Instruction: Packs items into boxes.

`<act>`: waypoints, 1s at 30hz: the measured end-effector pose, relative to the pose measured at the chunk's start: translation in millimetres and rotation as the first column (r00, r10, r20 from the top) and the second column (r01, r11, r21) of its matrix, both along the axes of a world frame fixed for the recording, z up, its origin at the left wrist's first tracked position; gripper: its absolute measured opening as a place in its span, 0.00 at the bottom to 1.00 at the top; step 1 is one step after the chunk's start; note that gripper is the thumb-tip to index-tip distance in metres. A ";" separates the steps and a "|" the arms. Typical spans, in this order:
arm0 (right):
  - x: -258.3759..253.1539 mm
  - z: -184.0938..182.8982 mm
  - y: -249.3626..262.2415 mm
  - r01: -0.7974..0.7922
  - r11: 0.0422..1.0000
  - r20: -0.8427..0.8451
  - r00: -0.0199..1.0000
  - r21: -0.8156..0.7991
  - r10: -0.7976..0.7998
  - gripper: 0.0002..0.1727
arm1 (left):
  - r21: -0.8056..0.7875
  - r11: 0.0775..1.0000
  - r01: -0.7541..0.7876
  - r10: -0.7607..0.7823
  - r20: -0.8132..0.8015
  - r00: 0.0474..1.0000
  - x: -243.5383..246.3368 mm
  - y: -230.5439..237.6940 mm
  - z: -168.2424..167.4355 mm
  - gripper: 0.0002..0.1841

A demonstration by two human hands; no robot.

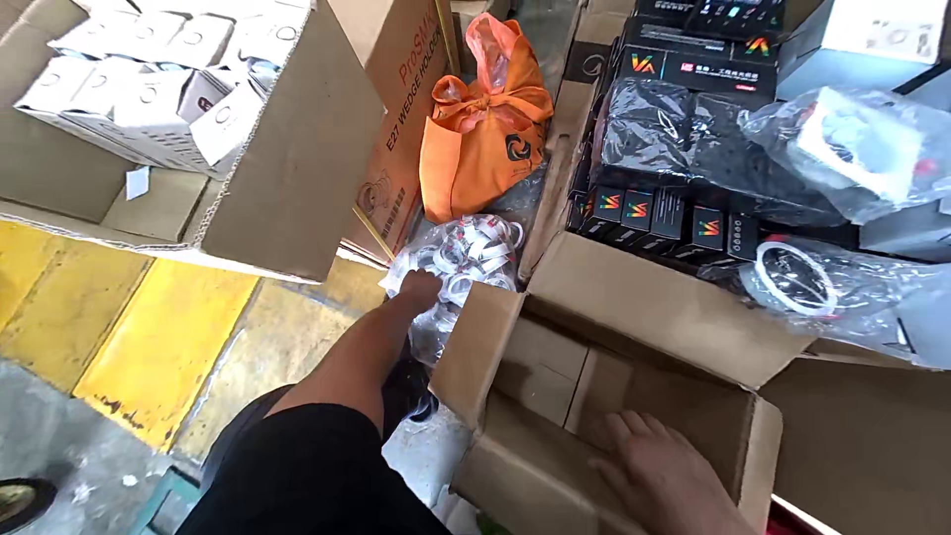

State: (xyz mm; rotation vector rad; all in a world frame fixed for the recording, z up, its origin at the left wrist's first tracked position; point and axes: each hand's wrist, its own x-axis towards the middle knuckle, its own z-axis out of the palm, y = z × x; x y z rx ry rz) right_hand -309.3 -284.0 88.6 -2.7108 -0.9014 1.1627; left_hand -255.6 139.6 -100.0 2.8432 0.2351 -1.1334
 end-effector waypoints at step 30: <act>-16.3 31.2 -5.6 0.042 0.996 0.089 0.995 0.074 -0.049 0.34 | -0.530 0.326 -0.782 0.904 -0.067 0.422 -14.7 6.1 62.0 0.17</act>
